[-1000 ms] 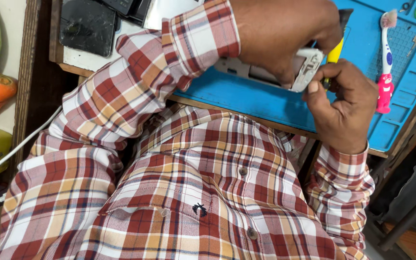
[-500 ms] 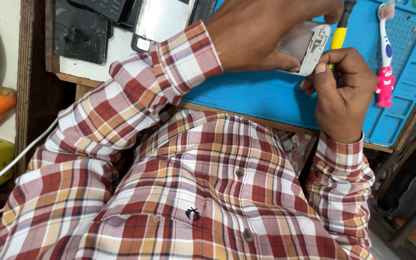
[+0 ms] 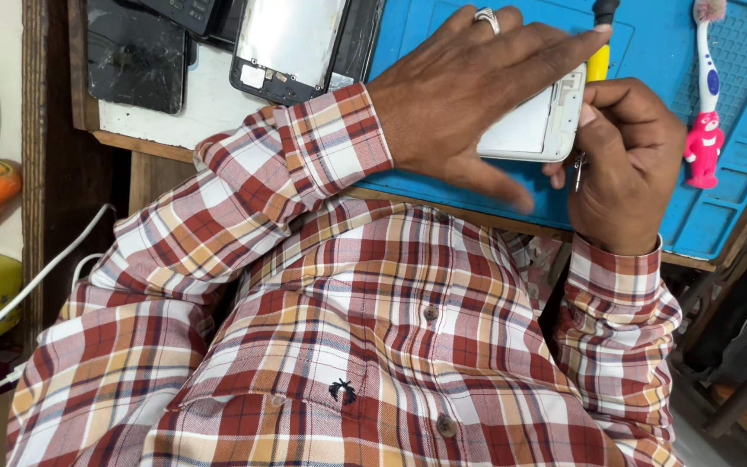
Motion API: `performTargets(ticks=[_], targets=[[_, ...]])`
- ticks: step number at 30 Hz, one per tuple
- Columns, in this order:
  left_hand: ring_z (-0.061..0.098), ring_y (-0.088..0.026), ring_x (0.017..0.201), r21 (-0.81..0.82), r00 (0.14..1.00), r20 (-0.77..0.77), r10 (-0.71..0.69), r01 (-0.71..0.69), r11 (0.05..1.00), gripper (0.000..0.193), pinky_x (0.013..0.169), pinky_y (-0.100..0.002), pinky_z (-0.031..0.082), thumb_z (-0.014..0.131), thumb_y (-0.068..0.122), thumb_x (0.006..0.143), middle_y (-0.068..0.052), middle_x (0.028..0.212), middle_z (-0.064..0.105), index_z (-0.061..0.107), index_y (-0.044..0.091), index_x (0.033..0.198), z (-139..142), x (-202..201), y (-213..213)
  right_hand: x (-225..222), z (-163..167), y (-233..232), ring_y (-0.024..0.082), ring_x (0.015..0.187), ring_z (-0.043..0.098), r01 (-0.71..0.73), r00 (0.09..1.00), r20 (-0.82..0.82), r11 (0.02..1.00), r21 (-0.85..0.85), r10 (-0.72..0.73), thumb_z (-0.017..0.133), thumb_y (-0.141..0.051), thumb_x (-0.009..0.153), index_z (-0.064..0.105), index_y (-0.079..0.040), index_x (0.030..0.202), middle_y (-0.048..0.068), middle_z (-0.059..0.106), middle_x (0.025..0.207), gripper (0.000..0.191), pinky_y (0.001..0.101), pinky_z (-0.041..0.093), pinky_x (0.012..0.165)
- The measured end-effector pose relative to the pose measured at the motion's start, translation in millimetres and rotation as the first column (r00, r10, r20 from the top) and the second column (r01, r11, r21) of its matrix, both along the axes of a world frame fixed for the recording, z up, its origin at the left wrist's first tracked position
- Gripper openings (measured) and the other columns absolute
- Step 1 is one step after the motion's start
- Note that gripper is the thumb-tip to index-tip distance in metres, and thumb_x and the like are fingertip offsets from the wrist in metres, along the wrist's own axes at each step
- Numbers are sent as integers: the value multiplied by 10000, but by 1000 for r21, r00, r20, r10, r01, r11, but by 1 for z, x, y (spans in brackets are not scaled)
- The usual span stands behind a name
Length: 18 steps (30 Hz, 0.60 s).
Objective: The person disassembles a white smartphone using a screwdriver and tweezers. They remove the back cover, separate the internal components, and place the parts on a blue work mat. The person then handles the phone's frame and internal assembly.
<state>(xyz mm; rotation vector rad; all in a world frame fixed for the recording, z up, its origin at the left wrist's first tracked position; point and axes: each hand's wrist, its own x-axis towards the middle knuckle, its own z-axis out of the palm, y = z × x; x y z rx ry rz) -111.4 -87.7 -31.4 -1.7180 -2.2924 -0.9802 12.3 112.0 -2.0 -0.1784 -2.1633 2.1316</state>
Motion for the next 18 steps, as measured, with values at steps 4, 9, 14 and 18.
performTargets(ticks=[4, 9, 14, 18], targets=[[570, -313, 1286, -107, 991, 136, -19, 34, 994, 933, 1071, -516, 443, 787, 557, 1024, -104, 1456, 568, 229, 146, 1649, 13, -4, -11, -7, 4, 0, 138, 677, 623, 70, 996, -46, 996, -58, -73, 546, -59, 1149, 653, 85, 1205, 121, 709, 936, 188, 230, 471, 542], [510, -268, 1380, 227, 993, 85, -81, 60, 972, 906, 1148, -449, 425, 839, 382, 1004, -88, 1499, 474, 190, 172, 1601, 21, -8, -25, -1, 5, 11, 232, 837, 719, 172, 933, -330, 983, 56, -145, 593, -44, 1197, 609, 103, 1312, 230, 728, 1109, 187, 305, 570, 641], [465, -243, 1433, 313, 959, 142, -244, 190, 930, 932, 1209, -418, 407, 791, 211, 916, -59, 1573, 388, 155, 184, 1596, 16, 0, -22, 20, 5, 16, 306, 895, 770, 272, 785, -612, 942, 196, -100, 650, -66, 1203, 602, 134, 1251, 318, 718, 1170, 211, 378, 685, 775], [470, -252, 1429, 322, 959, 136, -247, 193, 927, 890, 1198, -417, 415, 791, 190, 942, -59, 1559, 392, 177, 191, 1587, 8, 15, -18, 37, 14, 17, 310, 876, 778, 290, 715, -698, 926, 240, -43, 662, -113, 1134, 617, 160, 1189, 292, 698, 1135, 283, 326, 680, 726]])
